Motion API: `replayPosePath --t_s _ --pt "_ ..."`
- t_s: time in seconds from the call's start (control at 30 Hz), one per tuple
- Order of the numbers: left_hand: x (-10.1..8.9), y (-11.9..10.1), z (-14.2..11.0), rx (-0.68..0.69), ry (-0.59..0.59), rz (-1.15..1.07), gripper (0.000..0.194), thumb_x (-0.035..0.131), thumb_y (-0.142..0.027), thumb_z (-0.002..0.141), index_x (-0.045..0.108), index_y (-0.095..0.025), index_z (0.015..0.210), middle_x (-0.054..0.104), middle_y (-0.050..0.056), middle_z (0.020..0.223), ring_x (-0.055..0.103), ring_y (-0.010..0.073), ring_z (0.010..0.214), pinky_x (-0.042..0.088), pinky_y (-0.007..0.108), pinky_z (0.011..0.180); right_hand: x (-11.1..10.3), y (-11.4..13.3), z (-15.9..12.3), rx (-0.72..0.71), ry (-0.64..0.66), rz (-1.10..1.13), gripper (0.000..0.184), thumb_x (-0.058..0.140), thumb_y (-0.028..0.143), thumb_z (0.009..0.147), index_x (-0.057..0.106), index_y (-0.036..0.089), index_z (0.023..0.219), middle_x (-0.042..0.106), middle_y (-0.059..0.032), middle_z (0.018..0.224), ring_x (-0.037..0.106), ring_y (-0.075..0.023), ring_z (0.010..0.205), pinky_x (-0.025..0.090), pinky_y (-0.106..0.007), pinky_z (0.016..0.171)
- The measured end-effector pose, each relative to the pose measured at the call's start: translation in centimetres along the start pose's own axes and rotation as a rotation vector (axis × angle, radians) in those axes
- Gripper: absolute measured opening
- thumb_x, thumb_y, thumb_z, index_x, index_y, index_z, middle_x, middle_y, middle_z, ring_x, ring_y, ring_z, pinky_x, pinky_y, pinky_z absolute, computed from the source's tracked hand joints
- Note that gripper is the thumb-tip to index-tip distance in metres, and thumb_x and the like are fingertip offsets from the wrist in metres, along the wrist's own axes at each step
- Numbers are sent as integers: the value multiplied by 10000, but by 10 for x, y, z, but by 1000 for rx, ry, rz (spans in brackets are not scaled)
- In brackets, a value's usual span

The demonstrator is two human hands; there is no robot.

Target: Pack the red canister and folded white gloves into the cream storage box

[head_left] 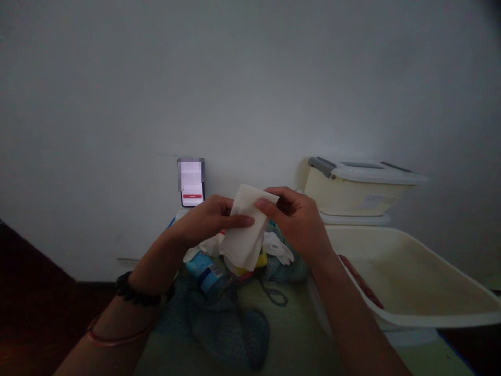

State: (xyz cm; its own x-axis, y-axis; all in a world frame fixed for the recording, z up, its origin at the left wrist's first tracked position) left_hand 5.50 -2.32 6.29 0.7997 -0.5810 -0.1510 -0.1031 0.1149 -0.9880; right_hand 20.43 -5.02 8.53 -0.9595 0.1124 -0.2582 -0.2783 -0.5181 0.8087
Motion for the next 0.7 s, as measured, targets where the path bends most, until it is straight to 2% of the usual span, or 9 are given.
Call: replayPosePath --t_s 0.1,0.27,0.33,0.53,0.6,0.7 --pt "-2 1 0 -33 -21 0 144 712 -298 714 715 -164 768 728 23 763 650 143 655 520 234 599 0 -1 0 1 11 -16 268 685 376 732 675 172 906 546 29 624 470 -93 569 394 -223 528" --pt "6 10 1 -136 85 44 170 748 -285 670 714 -151 768 725 23 761 648 143 653 512 229 604 -2 -1 0 25 -32 27 229 658 371 758 655 162 851 593 3 693 513 -107 612 420 -246 577" --pt "8 13 1 -144 82 70 182 749 -292 665 711 -145 766 724 35 767 649 152 656 512 240 604 -3 0 0 28 -28 15 242 638 390 772 649 164 860 607 -5 722 521 -110 626 422 -248 583" --pt "1 9 1 -97 -11 -37 137 715 -270 704 705 -153 776 721 37 779 655 148 678 517 248 627 0 3 0 -10 102 -276 235 653 370 758 680 177 888 622 -7 785 509 -109 662 402 -246 602" --pt "-2 8 0 -89 -23 -82 140 722 -263 699 708 -155 787 721 37 788 657 143 688 519 246 642 0 1 0 5 95 -239 202 650 348 763 686 176 864 630 -6 769 513 -109 653 404 -247 596" --pt "-1 7 -1 -66 -2 -147 167 728 -295 693 712 -149 772 719 38 773 648 127 662 515 230 636 1 -4 0 75 72 -55 197 642 349 770 679 170 844 652 -13 749 546 -119 639 431 -255 588"
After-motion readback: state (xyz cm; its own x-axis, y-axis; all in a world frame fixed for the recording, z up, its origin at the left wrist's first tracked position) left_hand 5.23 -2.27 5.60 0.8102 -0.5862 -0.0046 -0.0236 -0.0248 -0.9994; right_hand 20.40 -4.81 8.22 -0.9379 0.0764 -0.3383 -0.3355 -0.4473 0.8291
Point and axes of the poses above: each hand's wrist, its own z-axis towards the middle knuckle, its own x-axis out of the palm, y = z × x, the point moved 5 cm from there along z, towards the middle knuckle
